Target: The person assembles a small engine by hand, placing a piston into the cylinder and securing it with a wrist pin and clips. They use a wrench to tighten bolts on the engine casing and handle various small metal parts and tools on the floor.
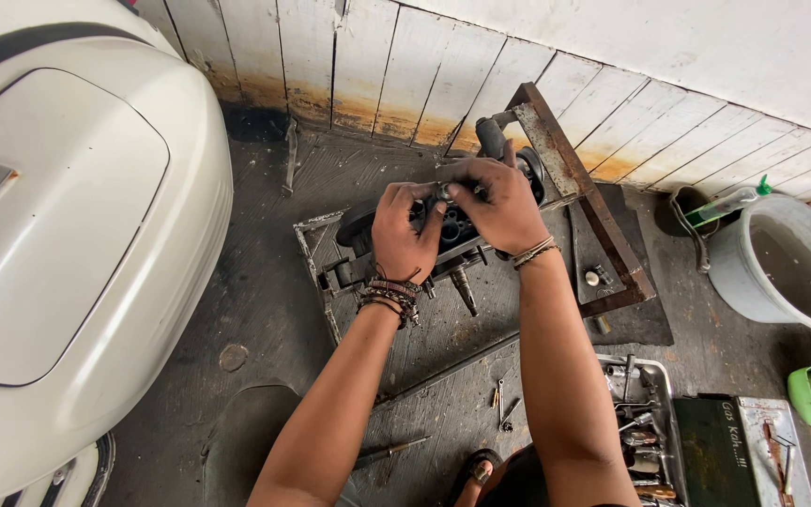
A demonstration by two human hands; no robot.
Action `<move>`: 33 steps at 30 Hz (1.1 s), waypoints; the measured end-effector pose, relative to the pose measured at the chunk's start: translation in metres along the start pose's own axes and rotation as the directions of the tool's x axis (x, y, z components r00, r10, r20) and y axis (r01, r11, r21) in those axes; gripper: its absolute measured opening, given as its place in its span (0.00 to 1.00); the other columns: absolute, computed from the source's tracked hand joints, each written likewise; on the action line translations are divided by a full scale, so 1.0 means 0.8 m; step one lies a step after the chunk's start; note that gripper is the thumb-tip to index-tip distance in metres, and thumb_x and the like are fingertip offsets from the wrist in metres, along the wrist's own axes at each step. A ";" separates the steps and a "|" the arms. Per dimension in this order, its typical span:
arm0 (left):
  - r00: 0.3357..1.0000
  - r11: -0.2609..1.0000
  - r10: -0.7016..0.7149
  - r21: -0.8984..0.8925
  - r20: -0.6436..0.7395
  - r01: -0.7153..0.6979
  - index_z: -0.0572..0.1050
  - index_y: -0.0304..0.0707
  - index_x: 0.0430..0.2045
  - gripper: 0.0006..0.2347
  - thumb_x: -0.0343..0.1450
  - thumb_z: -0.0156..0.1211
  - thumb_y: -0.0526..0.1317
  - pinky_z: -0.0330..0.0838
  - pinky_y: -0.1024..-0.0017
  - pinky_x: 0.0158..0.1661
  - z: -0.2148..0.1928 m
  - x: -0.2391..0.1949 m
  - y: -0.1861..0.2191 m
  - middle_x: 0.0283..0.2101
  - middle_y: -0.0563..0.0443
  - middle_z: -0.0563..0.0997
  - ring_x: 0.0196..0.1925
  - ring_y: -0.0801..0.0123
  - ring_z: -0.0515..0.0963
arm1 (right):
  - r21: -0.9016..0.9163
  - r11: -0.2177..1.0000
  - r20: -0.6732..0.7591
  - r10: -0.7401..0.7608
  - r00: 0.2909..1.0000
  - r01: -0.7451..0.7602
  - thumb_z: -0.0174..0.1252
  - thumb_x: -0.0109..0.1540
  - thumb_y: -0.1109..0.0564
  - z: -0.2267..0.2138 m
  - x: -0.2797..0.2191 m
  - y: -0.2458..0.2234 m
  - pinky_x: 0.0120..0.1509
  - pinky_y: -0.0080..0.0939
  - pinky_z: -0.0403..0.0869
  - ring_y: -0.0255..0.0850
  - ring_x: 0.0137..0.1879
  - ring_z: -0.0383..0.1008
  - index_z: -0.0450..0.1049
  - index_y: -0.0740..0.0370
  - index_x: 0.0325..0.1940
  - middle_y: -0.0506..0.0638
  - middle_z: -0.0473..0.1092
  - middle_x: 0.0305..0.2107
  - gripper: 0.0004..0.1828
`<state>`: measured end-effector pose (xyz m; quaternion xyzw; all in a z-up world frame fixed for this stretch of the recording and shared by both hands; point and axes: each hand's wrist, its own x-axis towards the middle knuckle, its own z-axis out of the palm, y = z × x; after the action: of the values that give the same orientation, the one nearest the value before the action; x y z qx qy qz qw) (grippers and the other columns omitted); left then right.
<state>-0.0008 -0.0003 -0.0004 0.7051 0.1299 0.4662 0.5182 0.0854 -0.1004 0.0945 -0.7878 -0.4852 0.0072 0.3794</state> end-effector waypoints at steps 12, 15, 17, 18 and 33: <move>1.000 1.000 -0.006 -0.031 -0.005 0.006 0.74 0.39 0.36 0.03 0.72 0.60 0.34 0.75 0.50 0.39 0.001 -0.002 0.004 0.37 0.46 0.74 0.43 0.42 0.78 | -0.014 1.000 0.004 -0.003 1.000 0.003 0.62 0.62 0.59 0.000 -0.003 0.004 0.75 0.74 0.40 0.64 0.56 0.73 0.77 0.60 0.39 0.58 0.78 0.39 0.03; 1.000 1.000 0.003 -0.020 -0.013 -0.004 0.74 0.40 0.36 0.03 0.72 0.60 0.35 0.75 0.50 0.38 0.001 0.000 0.002 0.36 0.47 0.73 0.42 0.43 0.78 | -0.051 0.999 -0.009 -0.015 1.000 0.015 0.65 0.61 0.57 0.003 -0.001 0.011 0.75 0.73 0.43 0.66 0.52 0.74 0.76 0.60 0.39 0.59 0.77 0.37 0.06; 1.000 1.000 -0.003 -0.002 -0.012 0.003 0.74 0.41 0.35 0.04 0.71 0.62 0.36 0.75 0.51 0.38 0.001 0.000 0.000 0.36 0.48 0.73 0.42 0.44 0.78 | -0.061 0.998 -0.018 -0.015 1.000 0.014 0.64 0.62 0.57 0.006 -0.001 0.017 0.74 0.74 0.43 0.68 0.51 0.74 0.75 0.61 0.39 0.62 0.77 0.35 0.06; 1.000 1.000 -0.003 -0.013 0.000 0.003 0.74 0.40 0.36 0.03 0.71 0.60 0.35 0.75 0.51 0.38 0.001 -0.001 -0.002 0.37 0.47 0.73 0.42 0.44 0.78 | -0.009 1.000 -0.011 -0.007 1.000 0.007 0.61 0.63 0.59 0.008 -0.002 0.026 0.74 0.74 0.42 0.66 0.53 0.74 0.77 0.59 0.41 0.59 0.77 0.37 0.03; 1.000 1.000 0.008 -0.021 0.002 -0.008 0.74 0.41 0.36 0.02 0.74 0.57 0.35 0.75 0.52 0.37 0.001 0.000 0.004 0.37 0.49 0.72 0.43 0.46 0.79 | -0.003 1.000 -0.005 -0.013 1.000 0.013 0.62 0.64 0.58 -0.001 -0.001 0.002 0.73 0.77 0.43 0.66 0.51 0.75 0.75 0.63 0.41 0.61 0.77 0.35 0.06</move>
<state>-0.0011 -0.0024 0.0023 0.7006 0.1215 0.4689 0.5239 0.0865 -0.1021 0.0934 -0.7851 -0.4894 0.0020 0.3797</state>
